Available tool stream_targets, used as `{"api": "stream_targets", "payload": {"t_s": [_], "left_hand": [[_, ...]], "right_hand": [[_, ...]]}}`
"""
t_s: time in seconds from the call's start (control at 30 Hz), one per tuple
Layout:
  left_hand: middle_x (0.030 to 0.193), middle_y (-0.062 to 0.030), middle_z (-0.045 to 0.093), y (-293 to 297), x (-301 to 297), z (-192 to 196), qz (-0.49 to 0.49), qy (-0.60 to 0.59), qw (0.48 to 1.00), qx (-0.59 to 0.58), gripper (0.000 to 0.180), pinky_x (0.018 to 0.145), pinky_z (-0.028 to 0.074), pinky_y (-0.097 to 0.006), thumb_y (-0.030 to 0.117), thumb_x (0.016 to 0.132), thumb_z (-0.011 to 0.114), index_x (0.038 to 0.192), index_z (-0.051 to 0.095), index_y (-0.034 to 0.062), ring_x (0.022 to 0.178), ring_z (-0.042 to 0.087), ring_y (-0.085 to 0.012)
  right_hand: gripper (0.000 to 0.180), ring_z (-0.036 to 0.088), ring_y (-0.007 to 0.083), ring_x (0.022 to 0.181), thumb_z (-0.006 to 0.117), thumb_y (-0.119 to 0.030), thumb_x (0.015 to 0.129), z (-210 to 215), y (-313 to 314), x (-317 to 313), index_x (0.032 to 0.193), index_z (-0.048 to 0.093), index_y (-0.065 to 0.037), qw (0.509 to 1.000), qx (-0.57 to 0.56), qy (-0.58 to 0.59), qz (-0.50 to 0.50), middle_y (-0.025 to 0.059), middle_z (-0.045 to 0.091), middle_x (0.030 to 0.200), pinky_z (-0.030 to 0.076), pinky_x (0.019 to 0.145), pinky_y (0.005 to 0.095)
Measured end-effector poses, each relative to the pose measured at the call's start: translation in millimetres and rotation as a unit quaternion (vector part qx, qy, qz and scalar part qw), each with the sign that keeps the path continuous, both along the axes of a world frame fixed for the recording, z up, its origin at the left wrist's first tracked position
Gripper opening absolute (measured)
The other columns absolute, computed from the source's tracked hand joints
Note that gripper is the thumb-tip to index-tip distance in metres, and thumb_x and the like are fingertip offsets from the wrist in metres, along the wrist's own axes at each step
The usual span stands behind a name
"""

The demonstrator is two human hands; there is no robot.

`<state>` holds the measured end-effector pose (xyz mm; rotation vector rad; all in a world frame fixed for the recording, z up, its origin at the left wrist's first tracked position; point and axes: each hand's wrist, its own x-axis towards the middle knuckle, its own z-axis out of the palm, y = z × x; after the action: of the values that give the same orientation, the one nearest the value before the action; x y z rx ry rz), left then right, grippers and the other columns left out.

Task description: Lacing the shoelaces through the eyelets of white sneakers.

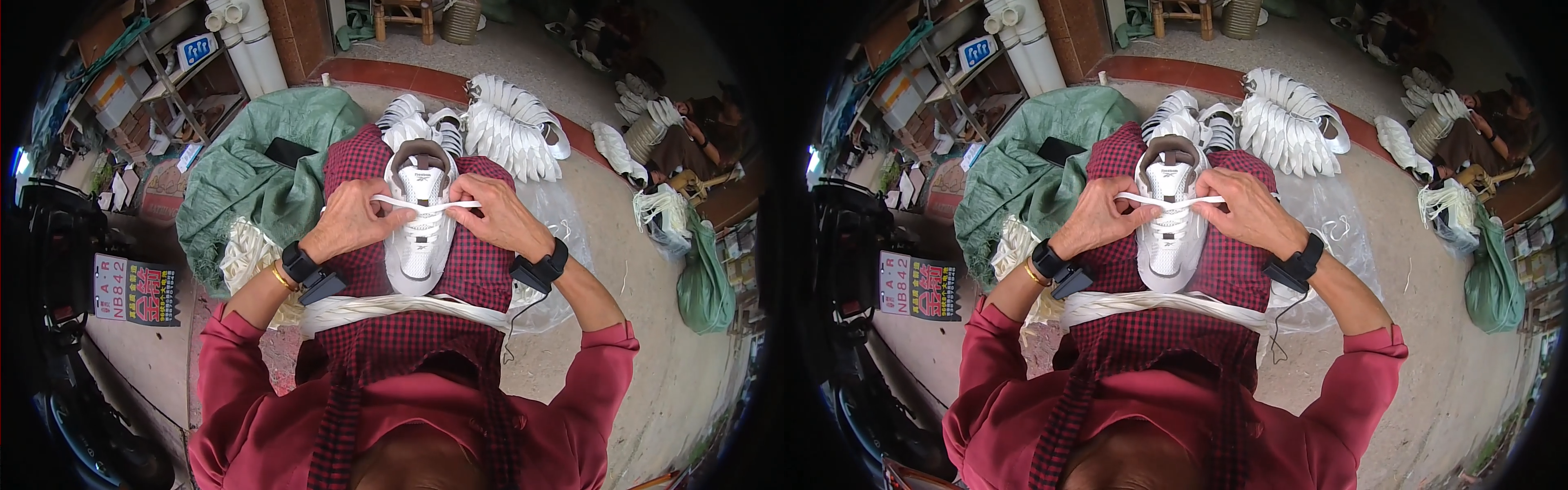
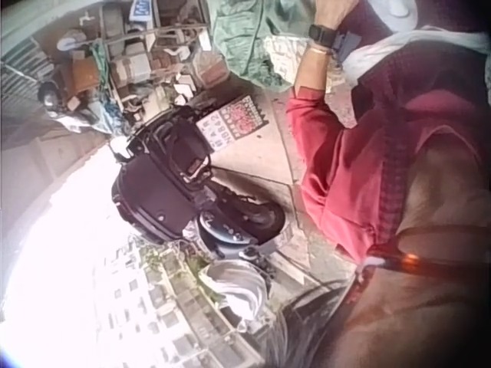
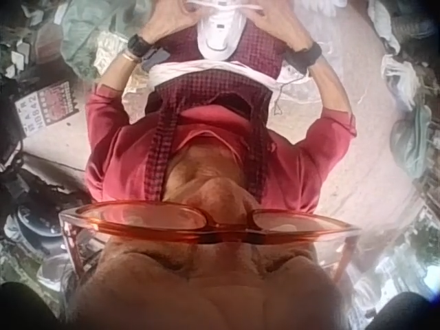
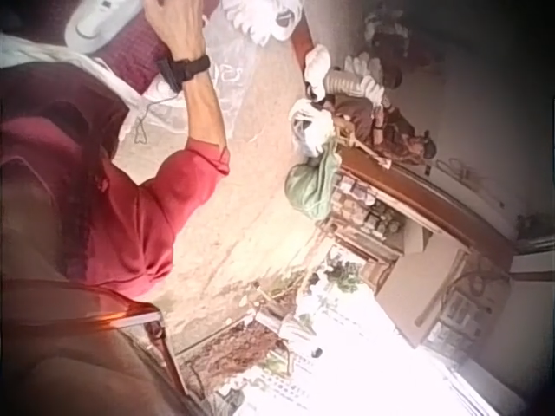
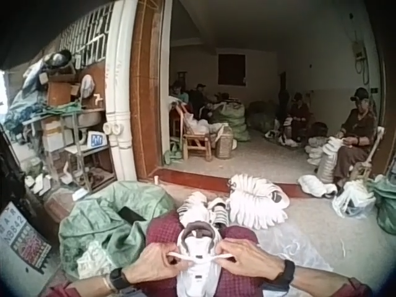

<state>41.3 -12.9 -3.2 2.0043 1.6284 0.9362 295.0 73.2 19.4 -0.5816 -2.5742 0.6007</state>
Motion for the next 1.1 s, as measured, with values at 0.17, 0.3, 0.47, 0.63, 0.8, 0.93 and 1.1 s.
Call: {"api": "stream_targets", "payload": {"t_s": [0.17,0.3,0.47,0.63,0.8,0.93,1.1], "left_hand": [[0.058,-0.0064,0.057,2.4,2.9,-3.4,0.019,-0.002,1.000,0.016,0.036,0.047,0.041,-0.032,0.028,0.076,0.083,0.074,0.063,-0.0018,0.049,0.051,-0.0106],[0.062,-0.0074,0.059,1.6,-3.1,-6.6,-0.015,0.006,1.000,0.018,0.033,0.049,0.044,-0.032,0.026,0.077,0.082,0.074,0.063,-0.0010,0.053,0.055,-0.0127],[0.065,-0.0090,0.059,-5.7,-14.3,-5.7,-0.071,-0.027,0.996,0.045,0.037,0.049,0.043,-0.033,0.031,0.087,0.076,0.075,0.062,-0.0021,0.053,0.053,-0.0153],[0.060,-0.0001,0.040,-2.2,-38.0,-12.6,-0.072,-0.089,0.993,0.013,0.033,0.047,0.026,-0.031,0.023,0.095,0.068,0.075,0.058,-0.0017,0.054,0.030,-0.0086],[0.061,-0.0053,0.044,-8.1,-48.3,-19.2,-0.044,-0.041,0.996,0.061,0.032,0.048,0.031,-0.032,0.024,0.090,0.072,0.077,0.059,-0.0019,0.052,0.036,-0.0134],[0.079,-0.0096,0.059,-18.1,-68.2,-19.8,-0.069,0.134,0.963,0.224,0.030,0.054,0.047,-0.036,0.028,0.084,0.077,0.093,0.062,0.0033,0.061,0.059,-0.0263],[0.083,-0.0084,0.057,-34.0,-96.7,-19.7,-0.065,0.299,0.913,0.269,0.027,0.055,0.050,-0.037,0.024,0.086,0.073,0.104,0.061,0.0079,0.065,0.063,-0.0269]], "right_hand": [[0.025,0.061,0.0306,0.067,0.072,-0.016,0.083,-5.8,3.0,-8.2,0.090,0.052,-0.003,0.999,-0.033,0.024,-0.012,0.0125,0.060,0.075,0.045,0.061,0.0417],[0.024,0.058,0.0249,0.058,0.072,-0.019,0.084,-3.6,2.8,-2.7,0.087,0.053,-0.004,0.994,-0.109,0.014,-0.017,0.0097,0.058,0.068,0.043,0.055,0.0401],[0.017,0.056,0.0195,0.055,0.071,-0.019,0.085,-1.5,5.7,2.1,0.085,0.063,-0.004,0.997,-0.074,-0.025,0.003,0.0076,0.059,0.065,0.042,0.052,0.0369],[0.016,0.054,0.0172,0.054,0.071,-0.019,0.085,-8.8,15.3,3.7,0.085,0.067,-0.004,0.994,-0.064,0.089,-0.003,0.0067,0.062,0.067,0.041,0.051,0.0349],[0.016,0.057,0.0163,0.056,0.072,-0.018,0.084,5.6,12.0,3.8,0.081,0.068,-0.003,0.998,-0.034,0.042,-0.042,0.0074,0.063,0.066,0.045,0.054,0.0350],[0.017,0.058,0.0169,0.060,0.075,-0.016,0.082,10.5,15.7,15.1,0.091,0.067,-0.004,0.999,0.031,-0.016,-0.025,0.0070,0.063,0.072,0.046,0.055,0.0333],[0.015,0.061,0.0282,0.069,0.069,-0.017,0.088,-9.6,10.1,40.3,0.098,0.063,-0.007,0.979,0.203,-0.017,0.015,0.0079,0.061,0.081,0.049,0.060,0.0417]]}}
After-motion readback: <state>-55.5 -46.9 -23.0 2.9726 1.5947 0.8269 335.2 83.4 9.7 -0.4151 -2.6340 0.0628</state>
